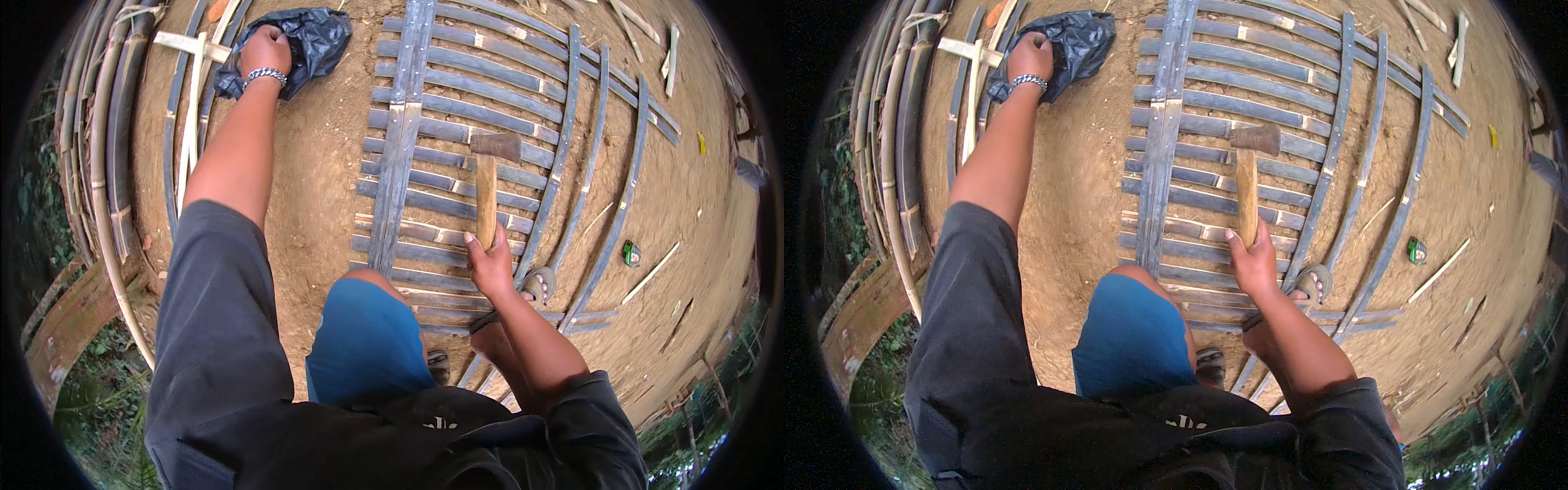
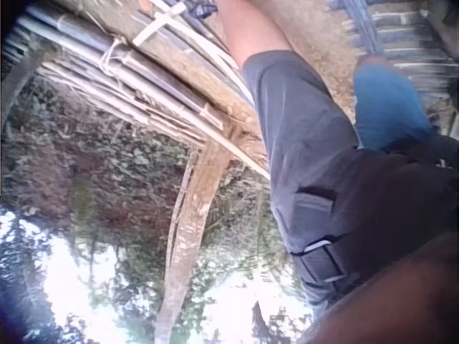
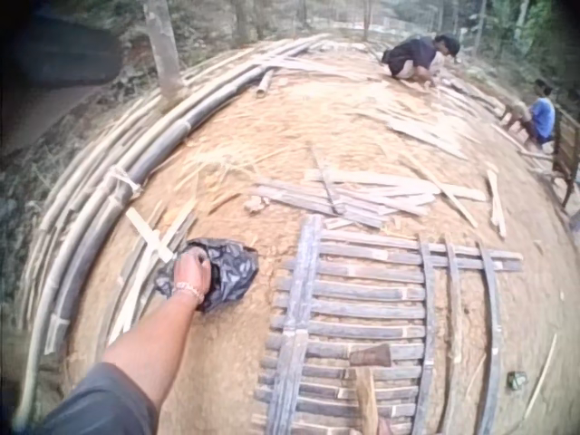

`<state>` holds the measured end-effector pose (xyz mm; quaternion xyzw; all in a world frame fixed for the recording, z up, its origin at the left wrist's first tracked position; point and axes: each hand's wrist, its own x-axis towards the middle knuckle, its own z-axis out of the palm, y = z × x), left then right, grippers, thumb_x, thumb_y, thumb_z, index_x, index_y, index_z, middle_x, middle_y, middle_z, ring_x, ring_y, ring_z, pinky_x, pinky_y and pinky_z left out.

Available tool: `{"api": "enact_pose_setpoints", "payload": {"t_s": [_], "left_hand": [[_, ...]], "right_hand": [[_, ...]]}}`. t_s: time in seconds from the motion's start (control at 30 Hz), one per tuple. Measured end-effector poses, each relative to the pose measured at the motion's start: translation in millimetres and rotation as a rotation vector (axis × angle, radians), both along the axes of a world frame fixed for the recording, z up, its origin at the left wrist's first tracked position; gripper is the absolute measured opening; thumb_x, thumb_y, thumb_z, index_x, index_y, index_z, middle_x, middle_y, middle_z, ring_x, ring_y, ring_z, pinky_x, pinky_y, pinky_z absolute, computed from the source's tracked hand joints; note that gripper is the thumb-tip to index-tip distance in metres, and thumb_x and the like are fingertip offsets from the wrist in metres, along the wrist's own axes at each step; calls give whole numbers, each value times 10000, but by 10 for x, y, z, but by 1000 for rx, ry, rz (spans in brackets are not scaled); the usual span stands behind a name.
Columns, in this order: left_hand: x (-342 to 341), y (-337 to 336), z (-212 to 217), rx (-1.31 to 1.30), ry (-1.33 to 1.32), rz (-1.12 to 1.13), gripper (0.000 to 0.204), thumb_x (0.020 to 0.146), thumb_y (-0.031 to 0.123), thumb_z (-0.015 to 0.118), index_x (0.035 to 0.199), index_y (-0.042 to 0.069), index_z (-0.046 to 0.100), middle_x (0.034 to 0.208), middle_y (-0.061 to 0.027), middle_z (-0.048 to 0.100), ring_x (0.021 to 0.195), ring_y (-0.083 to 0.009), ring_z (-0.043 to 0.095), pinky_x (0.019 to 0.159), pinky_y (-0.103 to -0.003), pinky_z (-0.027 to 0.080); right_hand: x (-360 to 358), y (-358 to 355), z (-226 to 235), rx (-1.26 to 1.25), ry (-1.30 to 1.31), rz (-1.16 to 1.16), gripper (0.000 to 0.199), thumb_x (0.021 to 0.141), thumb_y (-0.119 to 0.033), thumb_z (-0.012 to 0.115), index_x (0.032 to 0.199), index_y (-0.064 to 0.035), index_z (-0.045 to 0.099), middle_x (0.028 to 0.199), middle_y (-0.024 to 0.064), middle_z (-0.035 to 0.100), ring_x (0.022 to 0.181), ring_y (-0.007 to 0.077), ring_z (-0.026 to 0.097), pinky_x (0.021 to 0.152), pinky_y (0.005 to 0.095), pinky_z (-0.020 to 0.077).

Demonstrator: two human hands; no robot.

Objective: The person assembles a rectangular bamboo frame by hammering nails into the intersections of bamboo strips. They repeatedly pick up nails from a black plastic bag and use a hammer to secure the strips together on the ground.

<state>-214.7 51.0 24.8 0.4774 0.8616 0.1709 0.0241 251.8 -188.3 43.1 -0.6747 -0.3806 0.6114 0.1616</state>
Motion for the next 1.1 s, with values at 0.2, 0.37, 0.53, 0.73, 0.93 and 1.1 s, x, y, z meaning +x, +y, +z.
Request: {"api": "enact_pose_setpoints", "payload": {"t_s": [0.2,0.37,0.53,0.73,0.93,1.1], "left_hand": [[1084,-807,306,647,-563,110,164,937,163,759,1003,14,742,857,-67,764,848,-144,720,763,-295,557],[1982,-1779,-347,336,-813,184,139,933,160,761,960,24,748,910,-53,724,825,-138,654,765,-305,528],[2445,-1915,-621,336,-539,200,149,921,173,750,960,31,768,981,-97,721,960,-258,667,884,-379,515],[2511,-1850,-764,320,-386,204,154,932,207,716,968,70,776,1065,-83,713,1069,-299,627,993,-441,455],[2498,-1858,-891,358,-298,191,159,936,221,705,973,85,780,1079,-80,719,1062,-309,630,986,-462,449],[2530,-1838,-851,361,-289,219,151,932,215,703,972,92,781,1067,-70,724,1062,-298,640,979,-461,448]], "right_hand": [[109,-23,-256,116,-42,62,473,1006,-135,671,1399,-3,445,767,6,559,567,98,535,501,272,452],[43,-43,-315,91,0,65,545,977,-211,711,1426,18,504,1127,158,679,1005,223,643,915,372,517],[23,-69,-261,16,53,51,555,973,-224,719,1420,22,503,1029,123,674,932,193,623,858,363,522],[37,-166,-220,105,112,122,492,988,-150,706,1392,0,468,765,1,557,585,85,524,509,268,436],[116,-227,-202,28,43,207,583,964,-267,732,1428,4,505,1089,171,682,1006,248,655,877,370,503],[103,-197,-158,109,-18,297,553,968,-256,730,1409,-3,513,934,100,640,810,181,602,717,343,486]]}}
